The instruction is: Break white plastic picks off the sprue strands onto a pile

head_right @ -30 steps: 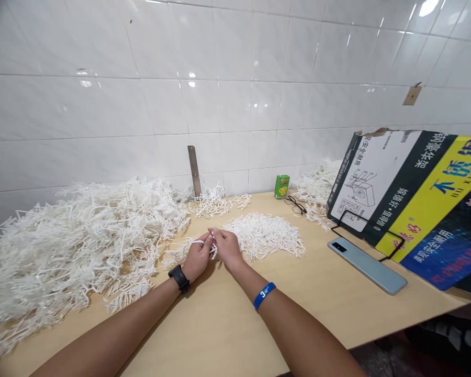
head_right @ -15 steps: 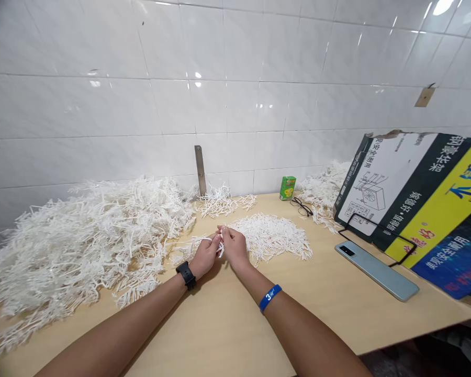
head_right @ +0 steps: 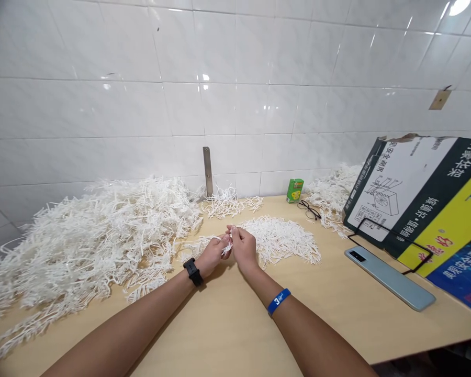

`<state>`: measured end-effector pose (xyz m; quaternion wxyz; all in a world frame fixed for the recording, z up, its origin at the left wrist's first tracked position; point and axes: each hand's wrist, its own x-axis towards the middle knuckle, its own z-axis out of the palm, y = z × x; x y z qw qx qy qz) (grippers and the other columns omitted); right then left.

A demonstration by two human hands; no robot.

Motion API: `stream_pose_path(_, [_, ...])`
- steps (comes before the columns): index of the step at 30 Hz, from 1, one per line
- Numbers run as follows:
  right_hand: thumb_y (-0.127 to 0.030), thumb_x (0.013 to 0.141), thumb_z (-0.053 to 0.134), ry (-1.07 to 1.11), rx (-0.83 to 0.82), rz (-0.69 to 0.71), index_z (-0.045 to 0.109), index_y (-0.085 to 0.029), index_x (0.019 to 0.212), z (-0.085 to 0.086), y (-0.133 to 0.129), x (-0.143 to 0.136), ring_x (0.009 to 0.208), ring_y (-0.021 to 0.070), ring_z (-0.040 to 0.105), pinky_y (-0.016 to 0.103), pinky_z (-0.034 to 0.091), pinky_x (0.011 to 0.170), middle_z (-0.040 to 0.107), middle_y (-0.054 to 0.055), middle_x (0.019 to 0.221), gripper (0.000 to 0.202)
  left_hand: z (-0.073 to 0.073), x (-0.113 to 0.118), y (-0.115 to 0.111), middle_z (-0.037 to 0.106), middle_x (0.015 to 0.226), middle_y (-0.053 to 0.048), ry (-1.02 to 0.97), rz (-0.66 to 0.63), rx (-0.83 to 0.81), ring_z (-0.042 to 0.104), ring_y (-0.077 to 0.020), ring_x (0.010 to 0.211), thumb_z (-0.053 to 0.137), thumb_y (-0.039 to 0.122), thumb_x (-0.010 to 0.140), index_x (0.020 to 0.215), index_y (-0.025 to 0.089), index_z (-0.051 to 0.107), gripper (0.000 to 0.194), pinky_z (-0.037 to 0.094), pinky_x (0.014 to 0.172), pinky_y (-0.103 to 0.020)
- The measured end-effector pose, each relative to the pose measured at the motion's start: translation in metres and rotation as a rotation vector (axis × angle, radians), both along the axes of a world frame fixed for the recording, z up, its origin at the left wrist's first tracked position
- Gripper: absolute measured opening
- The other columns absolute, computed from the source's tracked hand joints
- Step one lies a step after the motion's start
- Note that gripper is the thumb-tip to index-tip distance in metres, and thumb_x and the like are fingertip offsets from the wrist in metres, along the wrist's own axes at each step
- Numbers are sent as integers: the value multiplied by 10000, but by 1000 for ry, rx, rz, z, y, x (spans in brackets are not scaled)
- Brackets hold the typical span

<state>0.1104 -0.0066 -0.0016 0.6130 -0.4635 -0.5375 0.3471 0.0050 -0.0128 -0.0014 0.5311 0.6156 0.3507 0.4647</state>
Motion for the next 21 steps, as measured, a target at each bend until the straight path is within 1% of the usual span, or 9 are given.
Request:
stream_pose_path(4, [-523, 872, 484, 63, -40, 23, 704, -102, 1062, -4, 5, -4, 873, 162, 638, 268, 506, 731, 656, 88, 1043, 512, -5, 1, 4, 354, 522, 24, -110, -42, -33, 312, -27, 478, 524, 776, 687, 685, 132, 372, 661, 244, 522, -198])
stream_pose_path(7, [-536, 861, 493, 69, -22, 18, 706, -99, 1063, -8, 6, -10, 859, 169, 634, 265, 496, 724, 659, 110, 999, 527, -5, 2, 6, 353, 526, 28, -157, -61, -48, 316, -29, 476, 557, 755, 686, 710, 132, 379, 648, 242, 514, -192])
stream_pose_path(11, [-439, 858, 516, 97, -35, -10, 707, -83, 1004, 3, 12, 2, 803, 145, 619, 245, 471, 703, 661, 116, 971, 430, -2, 0, -2, 361, 523, 24, -146, -70, -64, 321, -29, 473, 560, 775, 668, 704, 125, 404, 669, 238, 507, -188])
stream_pose_path(13, [-352, 884, 466, 203, -102, -123, 689, -72, 1010, 15, 20, 21, 672, 101, 573, 231, 437, 634, 661, 97, 959, 379, -3, 0, -9, 366, 517, 18, -92, -93, -74, 326, -28, 468, 580, 787, 647, 695, 110, 443, 693, 228, 501, -186])
stream_pose_path(15, [-372, 933, 389, 291, -42, -341, 672, -67, 998, 27, 27, 45, 653, 80, 541, 219, 418, 627, 659, 80, 923, 421, -5, 2, -15, 375, 508, 12, -40, -119, -77, 335, -32, 463, 588, 788, 645, 702, 97, 483, 701, 227, 500, -185])
stream_pose_path(16, [-436, 940, 391, 205, 88, -402, 671, -79, 1026, 31, 30, 55, 700, 75, 539, 214, 436, 685, 657, 72, 937, 463, -6, 3, -17, 386, 508, 7, -26, -113, -74, 345, -37, 465, 578, 793, 648, 710, 94, 494, 707, 235, 503, -187])
stream_pose_path(17, [-482, 931, 401, 99, 169, -385, 673, -90, 1041, 32, 32, 62, 719, 79, 530, 220, 440, 702, 655, 66, 949, 489, -7, 4, -16, 406, 519, 1, -22, -86, -68, 354, -40, 470, 563, 800, 650, 720, 95, 499, 712, 250, 508, -189])
stream_pose_path(19, [-494, 927, 405, -64, 218, -286, 673, -101, 1044, 29, 34, 68, 771, 88, 546, 234, 455, 741, 649, 57, 990, 489, -9, 4, -12, 457, 566, -14, -25, 30, -54, 377, -40, 494, 532, 784, 679, 752, 89, 515, 699, 289, 531, -189])
stream_pose_path(21, [-440, 941, 398, -303, 291, -202, 675, -127, 1069, 20, 34, 65, 896, 102, 574, 248, 459, 832, 642, 36, 1048, 437, -8, 3, -6, 484, 625, -14, -41, 178, -43, 377, -28, 515, 497, 709, 751, 810, 85, 529, 628, 312, 555, -178])
